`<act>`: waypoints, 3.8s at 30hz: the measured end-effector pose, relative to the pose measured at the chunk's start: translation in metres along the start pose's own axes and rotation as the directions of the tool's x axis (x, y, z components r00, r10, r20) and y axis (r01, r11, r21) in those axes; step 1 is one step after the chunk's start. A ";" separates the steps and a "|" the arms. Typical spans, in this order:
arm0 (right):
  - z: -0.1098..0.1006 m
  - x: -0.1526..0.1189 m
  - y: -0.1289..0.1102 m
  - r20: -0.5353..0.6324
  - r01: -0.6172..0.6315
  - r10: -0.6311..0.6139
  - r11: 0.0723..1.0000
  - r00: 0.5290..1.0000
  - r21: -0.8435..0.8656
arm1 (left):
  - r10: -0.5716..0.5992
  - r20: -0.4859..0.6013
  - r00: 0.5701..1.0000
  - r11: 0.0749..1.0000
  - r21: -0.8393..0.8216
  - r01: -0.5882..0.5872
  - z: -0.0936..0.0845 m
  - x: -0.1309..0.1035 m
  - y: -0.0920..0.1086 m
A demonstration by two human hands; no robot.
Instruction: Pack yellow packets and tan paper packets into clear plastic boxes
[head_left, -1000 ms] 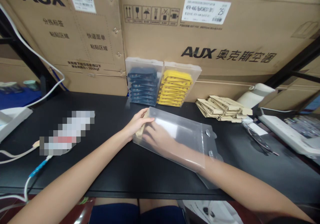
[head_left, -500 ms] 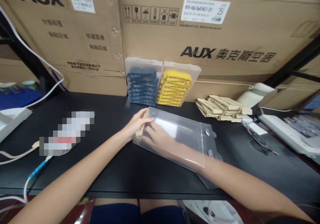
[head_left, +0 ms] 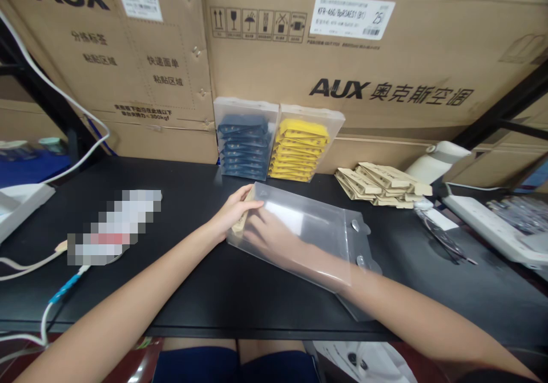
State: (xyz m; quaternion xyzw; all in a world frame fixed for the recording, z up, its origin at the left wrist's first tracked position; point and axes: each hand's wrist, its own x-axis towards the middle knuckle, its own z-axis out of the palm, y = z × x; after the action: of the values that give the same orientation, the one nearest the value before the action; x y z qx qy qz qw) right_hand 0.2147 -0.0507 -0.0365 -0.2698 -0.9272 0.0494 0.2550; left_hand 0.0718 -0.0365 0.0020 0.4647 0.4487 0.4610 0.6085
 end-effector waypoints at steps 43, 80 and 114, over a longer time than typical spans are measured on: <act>-0.009 0.001 -0.005 0.012 -0.065 0.064 0.995 0.998 0.077 | -0.028 -0.013 1.000 1.000 0.002 0.028 0.001 -0.002 0.003; -0.009 0.003 -0.001 -0.009 -0.079 0.080 0.989 0.997 0.122 | -0.028 -0.009 1.000 1.000 -0.004 0.028 0.000 0.000 0.004; -0.107 -0.127 0.194 -0.495 -0.660 0.456 0.636 0.740 -0.400 | 0.059 -0.204 0.977 0.997 -0.029 -0.066 -0.016 0.006 0.003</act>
State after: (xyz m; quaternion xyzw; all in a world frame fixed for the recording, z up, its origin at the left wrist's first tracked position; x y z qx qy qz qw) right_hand 0.4521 0.0427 -0.0449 -0.6134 -0.7067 -0.1909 0.2966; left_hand 0.0570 -0.0276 0.0016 0.4183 0.4854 0.5327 0.5528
